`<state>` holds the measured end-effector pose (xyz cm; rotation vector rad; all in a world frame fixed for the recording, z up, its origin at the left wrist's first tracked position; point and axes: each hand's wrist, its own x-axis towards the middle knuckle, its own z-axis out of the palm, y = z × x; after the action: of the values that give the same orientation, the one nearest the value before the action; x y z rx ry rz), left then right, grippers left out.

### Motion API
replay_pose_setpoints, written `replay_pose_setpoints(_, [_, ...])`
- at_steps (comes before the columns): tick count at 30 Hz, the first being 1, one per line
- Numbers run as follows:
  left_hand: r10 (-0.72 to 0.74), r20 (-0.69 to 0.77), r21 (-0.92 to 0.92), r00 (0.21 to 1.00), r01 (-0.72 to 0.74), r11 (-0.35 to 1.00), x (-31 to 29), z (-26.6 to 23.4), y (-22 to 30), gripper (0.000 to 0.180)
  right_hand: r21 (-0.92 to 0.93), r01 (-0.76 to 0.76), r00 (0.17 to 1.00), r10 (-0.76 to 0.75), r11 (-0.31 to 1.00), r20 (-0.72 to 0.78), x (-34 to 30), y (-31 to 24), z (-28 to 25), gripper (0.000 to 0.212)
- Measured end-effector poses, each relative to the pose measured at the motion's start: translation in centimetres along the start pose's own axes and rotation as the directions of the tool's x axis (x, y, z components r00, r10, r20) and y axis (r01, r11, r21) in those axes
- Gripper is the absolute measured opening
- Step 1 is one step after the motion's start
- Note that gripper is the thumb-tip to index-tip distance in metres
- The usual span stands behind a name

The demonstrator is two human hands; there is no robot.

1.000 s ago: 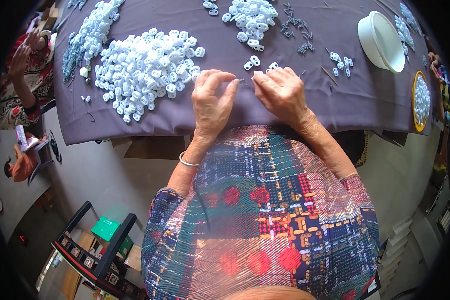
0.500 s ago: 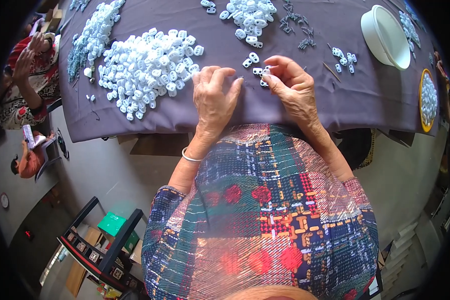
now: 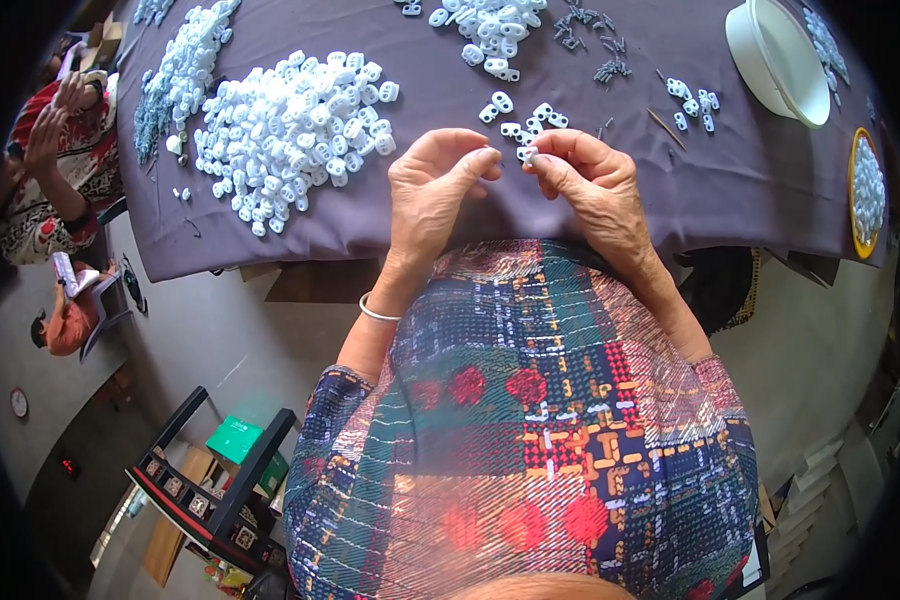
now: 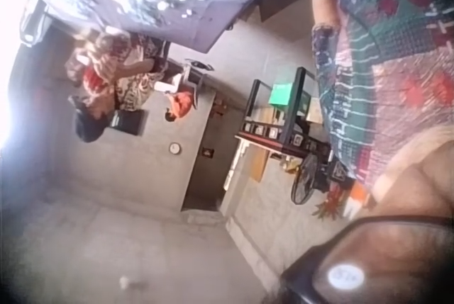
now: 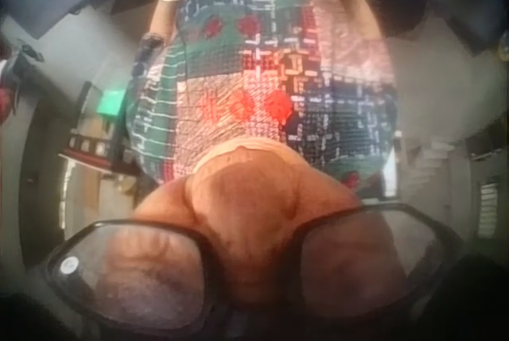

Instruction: The person assembles plastic cord locks by hand, picking up plastic pieces and springs from the table and fitting them together.

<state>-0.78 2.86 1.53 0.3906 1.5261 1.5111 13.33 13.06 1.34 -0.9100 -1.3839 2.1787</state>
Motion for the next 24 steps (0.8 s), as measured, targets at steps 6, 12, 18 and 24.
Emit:
replay_pose_setpoints(6, [0.018, 0.023, 0.006, 1.0, -0.018, 1.0, -1.2, 0.4, 0.5, 0.017, -0.166, -0.012, 1.0, 0.008, 0.986, -0.022, -0.7, -0.9, 0.3, 0.015])
replay_pose_setpoints(12, [0.032, 0.044, 0.024, 0.998, -0.033, 0.999, -2.0, 0.5, 1.1, 0.022, -0.217, -0.008, 1.0, 0.008, 0.976, 0.0, -1.1, -1.7, 0.7, 0.012])
replay_pose_setpoints(18, [0.033, 0.066, 0.032, 0.997, -0.036, 0.999, -2.5, 0.4, 1.2, 0.024, -0.239, 0.029, 0.999, -0.021, 0.97, 0.036, -1.3, -1.5, 1.1, 0.013])
replay_pose_setpoints(24, [0.047, 0.042, 0.052, 0.998, -0.049, 0.997, -2.8, 0.7, 1.2, 0.024, -0.239, 0.009, 0.999, 0.002, 0.971, 0.046, -1.4, -1.3, 1.1, 0.013])
